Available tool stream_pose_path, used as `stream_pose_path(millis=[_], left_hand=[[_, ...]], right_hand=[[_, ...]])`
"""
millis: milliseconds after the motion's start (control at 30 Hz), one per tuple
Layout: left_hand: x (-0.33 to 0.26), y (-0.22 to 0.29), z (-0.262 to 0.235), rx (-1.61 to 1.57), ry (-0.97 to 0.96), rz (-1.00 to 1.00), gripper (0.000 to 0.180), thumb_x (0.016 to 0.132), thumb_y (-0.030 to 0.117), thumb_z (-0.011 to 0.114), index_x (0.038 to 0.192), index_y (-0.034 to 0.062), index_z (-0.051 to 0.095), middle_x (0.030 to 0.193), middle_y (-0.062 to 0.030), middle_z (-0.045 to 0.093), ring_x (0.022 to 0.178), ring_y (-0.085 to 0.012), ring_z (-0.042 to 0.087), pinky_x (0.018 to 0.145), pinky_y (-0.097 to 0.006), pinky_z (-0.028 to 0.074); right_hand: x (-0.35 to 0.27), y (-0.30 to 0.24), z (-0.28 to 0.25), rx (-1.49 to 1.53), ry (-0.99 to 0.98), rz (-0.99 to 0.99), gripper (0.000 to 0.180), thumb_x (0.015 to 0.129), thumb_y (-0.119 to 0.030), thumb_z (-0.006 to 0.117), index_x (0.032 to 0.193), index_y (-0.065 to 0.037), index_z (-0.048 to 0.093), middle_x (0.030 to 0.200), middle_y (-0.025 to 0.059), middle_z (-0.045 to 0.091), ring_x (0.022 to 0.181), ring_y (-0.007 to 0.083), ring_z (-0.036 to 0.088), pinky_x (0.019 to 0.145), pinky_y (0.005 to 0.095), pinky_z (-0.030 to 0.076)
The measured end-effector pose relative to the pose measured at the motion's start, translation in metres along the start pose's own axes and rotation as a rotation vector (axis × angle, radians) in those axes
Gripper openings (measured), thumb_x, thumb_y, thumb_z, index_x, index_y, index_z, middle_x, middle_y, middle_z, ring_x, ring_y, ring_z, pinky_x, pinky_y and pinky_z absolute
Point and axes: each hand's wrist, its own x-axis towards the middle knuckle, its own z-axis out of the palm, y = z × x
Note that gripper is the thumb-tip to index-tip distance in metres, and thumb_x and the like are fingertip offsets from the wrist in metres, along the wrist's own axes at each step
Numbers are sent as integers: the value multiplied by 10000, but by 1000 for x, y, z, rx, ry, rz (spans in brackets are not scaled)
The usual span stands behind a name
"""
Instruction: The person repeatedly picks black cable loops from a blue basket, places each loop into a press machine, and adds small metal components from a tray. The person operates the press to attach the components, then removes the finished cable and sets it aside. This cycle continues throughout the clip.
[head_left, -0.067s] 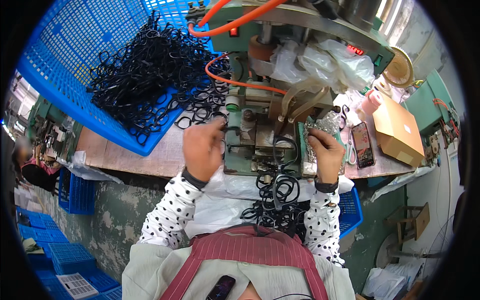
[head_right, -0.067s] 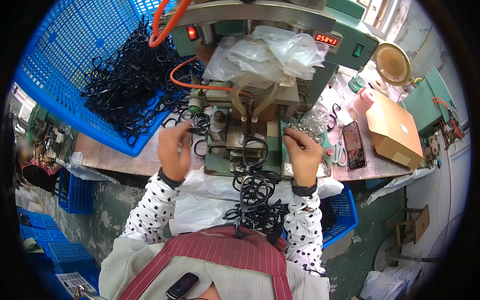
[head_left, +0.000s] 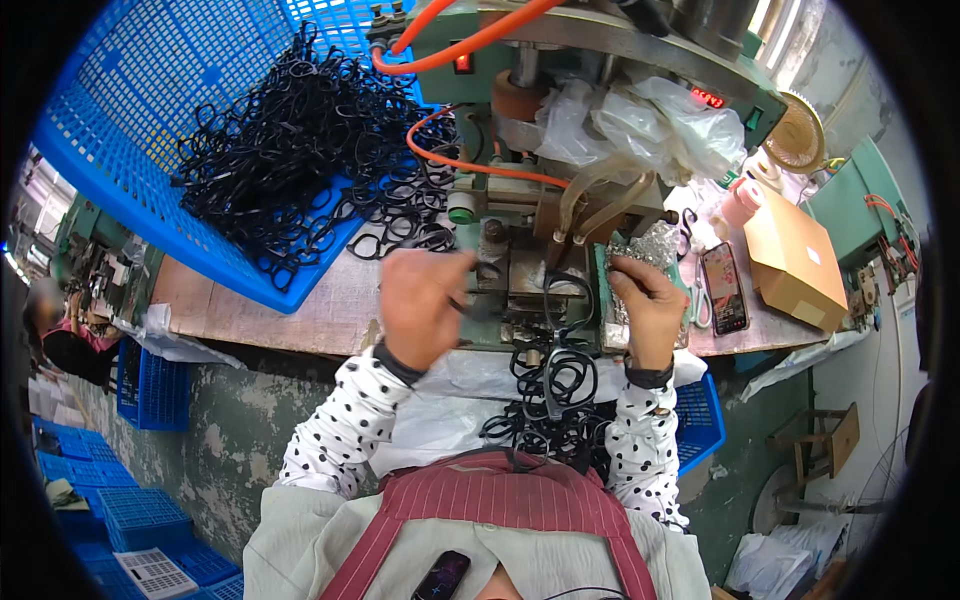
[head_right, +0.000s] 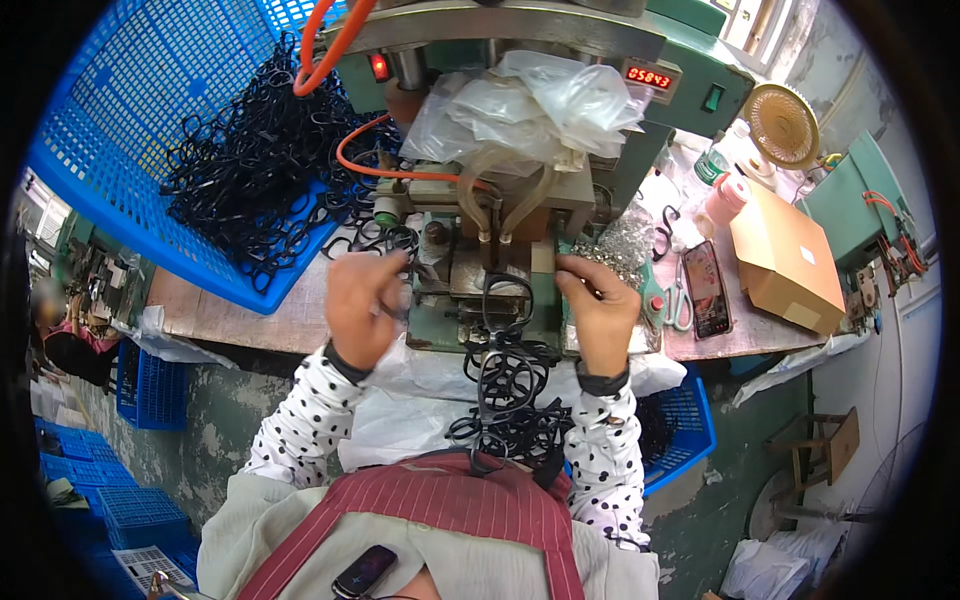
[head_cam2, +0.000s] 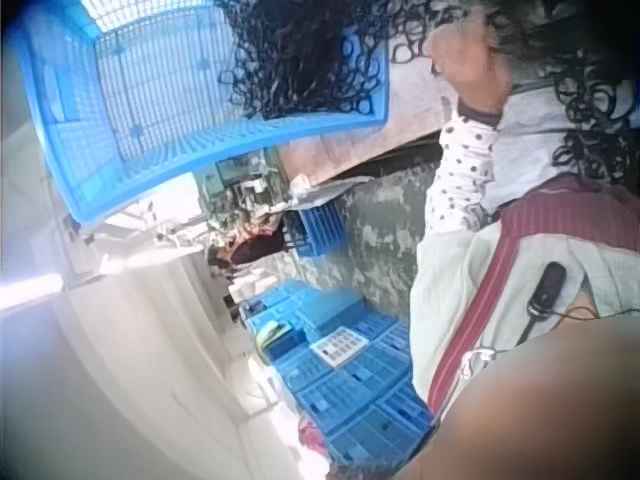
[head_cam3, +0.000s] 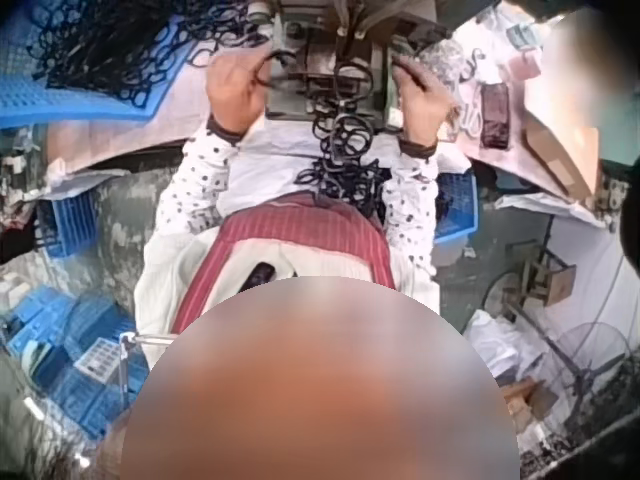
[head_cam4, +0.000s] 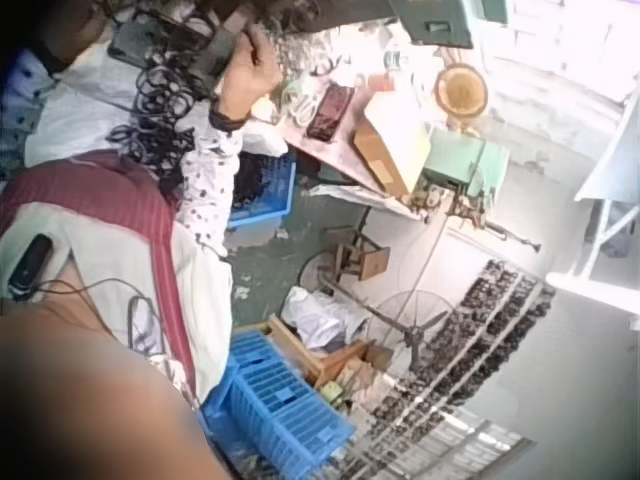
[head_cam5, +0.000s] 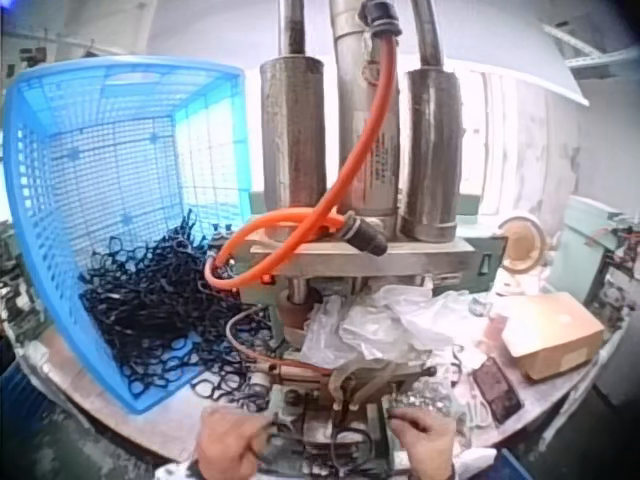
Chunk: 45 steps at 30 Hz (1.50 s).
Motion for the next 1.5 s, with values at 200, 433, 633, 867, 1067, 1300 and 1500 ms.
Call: stream_pose_path(millis=[200, 433, 633, 867, 1067, 1300, 1500], left_hand=[[12, 57, 32, -324, -80, 284, 450, 706, 46, 666, 1156, 50, 647, 1006, -65, 661, 886, -254, 628, 857, -432, 491], [0, 54, 40, -439, -118, 353, 433, 735, 40, 660, 1166, 14, 629, 962, -104, 653, 816, -294, 594, 773, -419, 499], [1, 61, 24, -538, -122, 490, 387, 769, 53, 637, 1152, 0, 626, 1029, -115, 662, 852, -253, 632, 844, -416, 505], [13, 34, 54, -639, -316, 496, 431, 813, 60, 598, 1242, 24, 583, 1205, -130, 626, 998, -322, 620, 926, -469, 487], [10, 33, 55, -599, -335, 513, 462, 782, 20, 639, 1241, 32, 587, 1202, -128, 629, 996, -323, 619, 911, -448, 496], [10, 32, 55, -588, -336, 526, 463, 776, 31, 645, 1236, 38, 594, 1206, -125, 628, 997, -331, 619, 907, -441, 498], [15, 9, 38, -327, -264, 716, 502, 958, 528, 427, 1201, 126, 604, 1247, -100, 564, 1082, -236, 563, 953, -509, 395]], right_hand=[[-13, -28, 30, 218, -80, 91, 433, 756, 51, 708, 1142, 34, 512, 843, 96, 677, 761, 97, 617, 639, 212, 465], [-4, -29, 45, 102, -74, 97, 479, 727, 58, 716, 1135, 28, 467, 840, 118, 669, 744, 122, 624, 652, 242, 487], [-4, -29, 59, 287, 30, 35, 525, 723, 48, 718, 1179, 27, 459, 816, 101, 640, 723, 96, 590, 639, 214, 470], [21, 36, 1, -429, 273, -177, 413, 730, -74, 760, 1110, -107, 601, 884, 73, 702, 766, 218, 631, 725, 338, 489], [22, 96, -61, -740, 170, -71, 291, 733, -177, 769, 1002, -146, 665, 989, 56, 684, 944, 267, 606, 839, 392, 456], [10, 112, -52, -886, 137, -252, 120, 695, -182, 767, 796, -151, 709, 1153, 19, 637, 1126, 285, 506, 941, 461, 342], [10, 103, -44, -980, 90, -234, 151, 709, -209, 774, 826, -138, 712, 1237, 66, 590, 1204, 330, 455, 980, 506, 322]])
